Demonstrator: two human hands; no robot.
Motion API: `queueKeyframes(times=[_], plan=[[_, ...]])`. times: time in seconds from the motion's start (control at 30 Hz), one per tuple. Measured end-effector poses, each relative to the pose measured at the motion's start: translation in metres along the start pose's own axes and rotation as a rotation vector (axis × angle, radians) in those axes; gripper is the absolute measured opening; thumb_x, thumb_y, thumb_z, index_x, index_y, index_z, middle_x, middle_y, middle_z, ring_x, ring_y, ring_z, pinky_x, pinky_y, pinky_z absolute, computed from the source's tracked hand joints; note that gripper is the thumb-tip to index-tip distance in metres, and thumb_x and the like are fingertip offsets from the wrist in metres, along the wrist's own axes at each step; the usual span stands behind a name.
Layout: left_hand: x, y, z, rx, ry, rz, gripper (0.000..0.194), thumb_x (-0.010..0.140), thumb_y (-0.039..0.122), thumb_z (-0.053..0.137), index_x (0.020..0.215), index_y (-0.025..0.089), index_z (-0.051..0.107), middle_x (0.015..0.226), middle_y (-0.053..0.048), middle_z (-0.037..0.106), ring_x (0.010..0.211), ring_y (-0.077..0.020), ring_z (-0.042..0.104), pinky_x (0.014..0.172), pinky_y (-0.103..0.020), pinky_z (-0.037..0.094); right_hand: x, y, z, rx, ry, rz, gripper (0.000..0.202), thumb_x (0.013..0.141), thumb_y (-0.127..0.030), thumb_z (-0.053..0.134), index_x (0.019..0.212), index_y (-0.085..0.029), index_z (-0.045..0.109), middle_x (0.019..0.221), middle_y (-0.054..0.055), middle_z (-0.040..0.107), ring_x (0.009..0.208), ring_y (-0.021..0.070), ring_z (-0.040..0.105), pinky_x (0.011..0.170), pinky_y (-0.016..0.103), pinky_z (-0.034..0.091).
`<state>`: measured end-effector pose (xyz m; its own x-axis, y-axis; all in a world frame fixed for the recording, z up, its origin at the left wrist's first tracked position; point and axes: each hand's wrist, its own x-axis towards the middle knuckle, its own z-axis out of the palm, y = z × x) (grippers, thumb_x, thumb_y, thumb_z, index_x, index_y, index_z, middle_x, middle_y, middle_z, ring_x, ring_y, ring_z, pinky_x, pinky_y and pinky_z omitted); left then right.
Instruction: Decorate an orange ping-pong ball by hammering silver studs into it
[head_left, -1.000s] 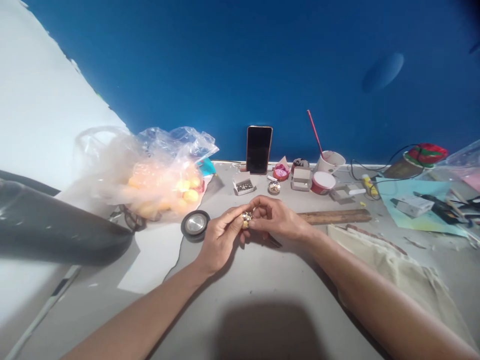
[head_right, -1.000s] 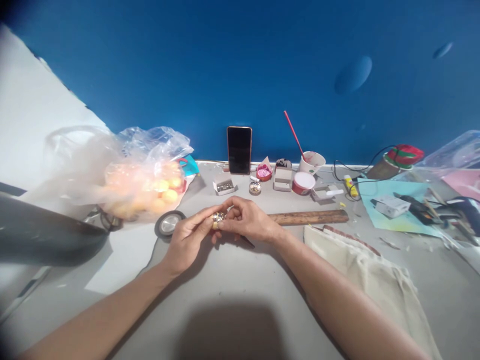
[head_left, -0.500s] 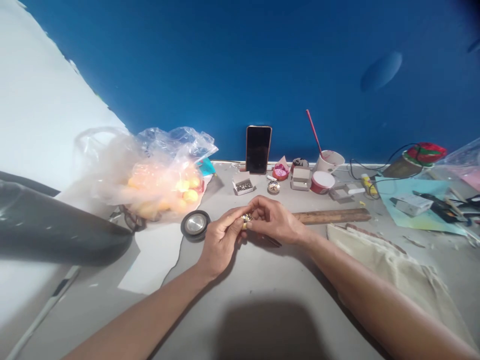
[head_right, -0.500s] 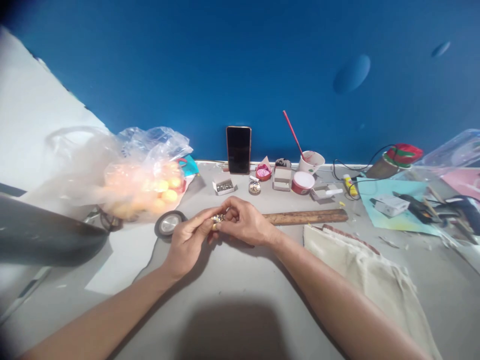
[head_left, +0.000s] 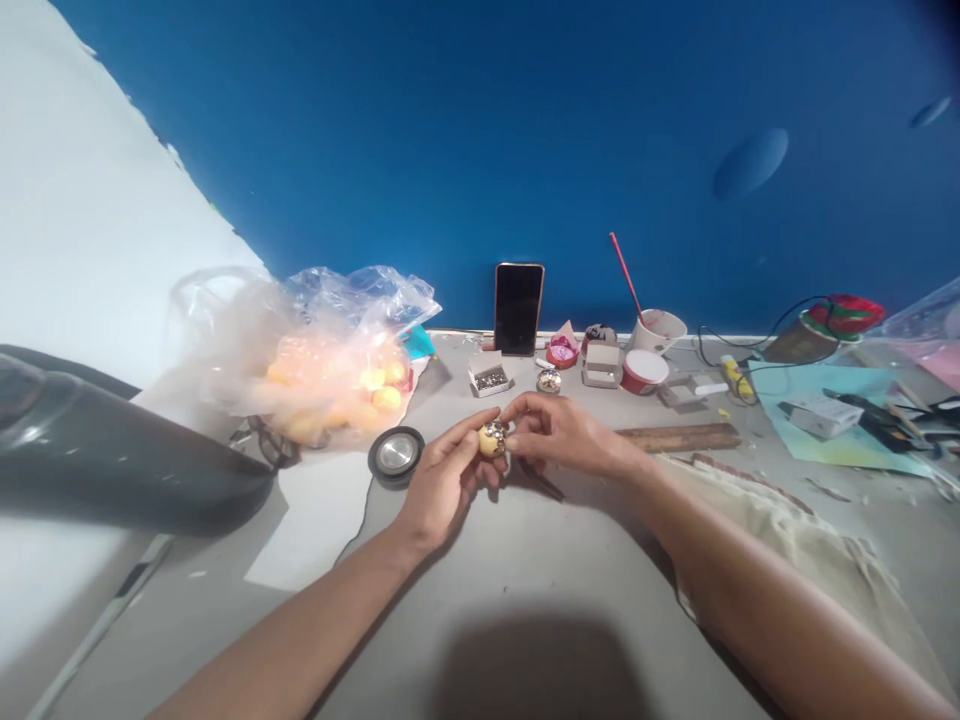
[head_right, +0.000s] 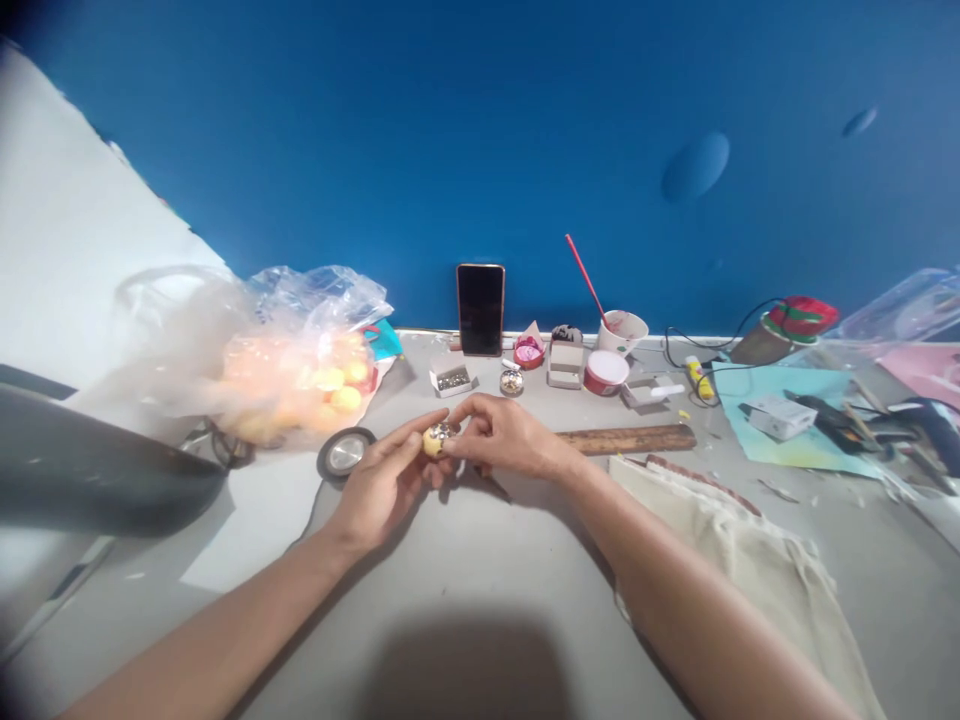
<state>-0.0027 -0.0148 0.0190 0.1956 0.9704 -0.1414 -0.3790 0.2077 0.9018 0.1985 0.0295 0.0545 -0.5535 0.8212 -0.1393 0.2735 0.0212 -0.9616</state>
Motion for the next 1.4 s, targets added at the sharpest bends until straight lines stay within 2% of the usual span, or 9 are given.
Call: queueKeyframes(times=[0.07, 0.17, 0.3, 0.47, 0.57, 0.83, 1.0, 1.23, 1.4], plan=[[0.002, 0.000, -0.001, -0.069, -0.031, -0.052, 0.056, 0.083, 0.033, 0.082, 0.133, 0.014, 0.067, 0.079, -0.006, 0.073, 0.064, -0.0162, 0.066, 0.059, -0.029, 0.055, -0.003, -0.010, -0.012, -0.191, 0.014, 0.024, 0.022, 0.092, -0.043, 0.066, 0.099, -0.023, 0.066, 0.069, -0.002, 0.067, 0.061, 0.0151, 0.062, 0.058, 0.027, 0.045], [0.004, 0.000, -0.002, -0.048, -0.037, -0.054, 0.058, 0.078, 0.029, 0.088, 0.131, 0.016, 0.066, 0.080, -0.004, 0.072, 0.063, -0.0148, 0.066, 0.059, -0.028, 0.054, -0.014, -0.019, -0.023, -0.672, 0.062, 0.044, 0.008, 0.083, -0.027, 0.069, 0.090, -0.023, 0.068, 0.083, 0.002, 0.071, 0.075, 0.0188, 0.064, 0.064, 0.028, 0.040], [0.006, 0.000, -0.003, -0.102, -0.006, -0.071, 0.051, 0.075, 0.030, 0.092, 0.119, 0.016, 0.070, 0.085, -0.003, 0.071, 0.071, -0.0155, 0.069, 0.064, -0.029, 0.056, -0.026, 0.001, -0.021, -1.039, 0.092, 0.074, 0.024, 0.078, -0.022, 0.074, 0.102, -0.022, 0.069, 0.105, 0.009, 0.070, 0.102, 0.0270, 0.065, 0.074, 0.031, 0.041], [0.011, 0.002, -0.007, -0.272, -0.045, -0.199, 0.035, 0.081, 0.026, 0.087, 0.111, 0.013, 0.075, 0.087, -0.006, 0.071, 0.075, -0.0142, 0.069, 0.064, -0.023, 0.055, -0.028, 0.044, -0.018, -1.051, 0.213, -0.028, 0.020, 0.088, -0.031, 0.073, 0.102, -0.020, 0.067, 0.102, 0.008, 0.066, 0.101, 0.0267, 0.060, 0.086, 0.036, 0.044], [0.015, 0.001, -0.011, -0.334, -0.046, -0.259, 0.026, 0.087, 0.024, 0.080, 0.109, 0.011, 0.076, 0.101, -0.012, 0.075, 0.073, -0.0130, 0.067, 0.061, -0.022, 0.055, -0.028, 0.053, -0.016, -1.055, 0.217, -0.087, 0.015, 0.093, -0.032, 0.069, 0.102, -0.020, 0.067, 0.101, 0.008, 0.066, 0.099, 0.0254, 0.059, 0.086, 0.036, 0.043], [0.019, 0.000, -0.015, -0.428, -0.026, -0.342, 0.023, 0.090, 0.019, 0.075, 0.112, 0.013, 0.072, 0.099, -0.014, 0.076, 0.069, -0.0105, 0.064, 0.059, -0.019, 0.053, -0.035, 0.039, -0.004, -1.140, 0.346, -0.092, 0.021, 0.103, -0.028, 0.047, 0.095, -0.018, 0.064, 0.095, 0.010, 0.066, 0.085, 0.0230, 0.060, 0.074, 0.034, 0.037], [0.017, 0.000, -0.012, -0.449, 0.038, -0.351, 0.023, 0.096, 0.018, 0.065, 0.117, 0.011, 0.069, 0.104, -0.018, 0.077, 0.074, -0.0144, 0.070, 0.067, -0.024, 0.058, -0.040, 0.032, -0.003, -1.102, 0.456, 0.002, 0.018, 0.093, -0.027, 0.053, 0.102, -0.018, 0.066, 0.095, 0.009, 0.072, 0.079, 0.0234, 0.064, 0.063, 0.033, 0.031], [0.014, -0.005, -0.008, -0.385, -0.018, -0.335, 0.028, 0.104, 0.030, 0.054, 0.119, 0.011, 0.067, 0.099, -0.020, 0.078, 0.061, -0.0144, 0.067, 0.054, -0.023, 0.051, -0.039, 0.034, -0.005, -1.183, 0.510, 0.059, 0.026, 0.101, -0.032, 0.045, 0.094, -0.019, 0.066, 0.088, 0.011, 0.074, 0.073, 0.0225, 0.066, 0.060, 0.032, 0.027], [0.010, 0.000, -0.002, -0.379, -0.002, -0.330, 0.026, 0.094, 0.017, 0.067, 0.118, 0.010, 0.069, 0.105, -0.019, 0.076, 0.071, -0.0146, 0.068, 0.060, -0.023, 0.053, -0.039, 0.030, -0.003, -1.247, 0.527, 0.090, 0.029, 0.103, -0.035, 0.044, 0.097, -0.018, 0.067, 0.083, 0.010, 0.075, 0.072, 0.0224, 0.067, 0.060, 0.031, 0.028]])
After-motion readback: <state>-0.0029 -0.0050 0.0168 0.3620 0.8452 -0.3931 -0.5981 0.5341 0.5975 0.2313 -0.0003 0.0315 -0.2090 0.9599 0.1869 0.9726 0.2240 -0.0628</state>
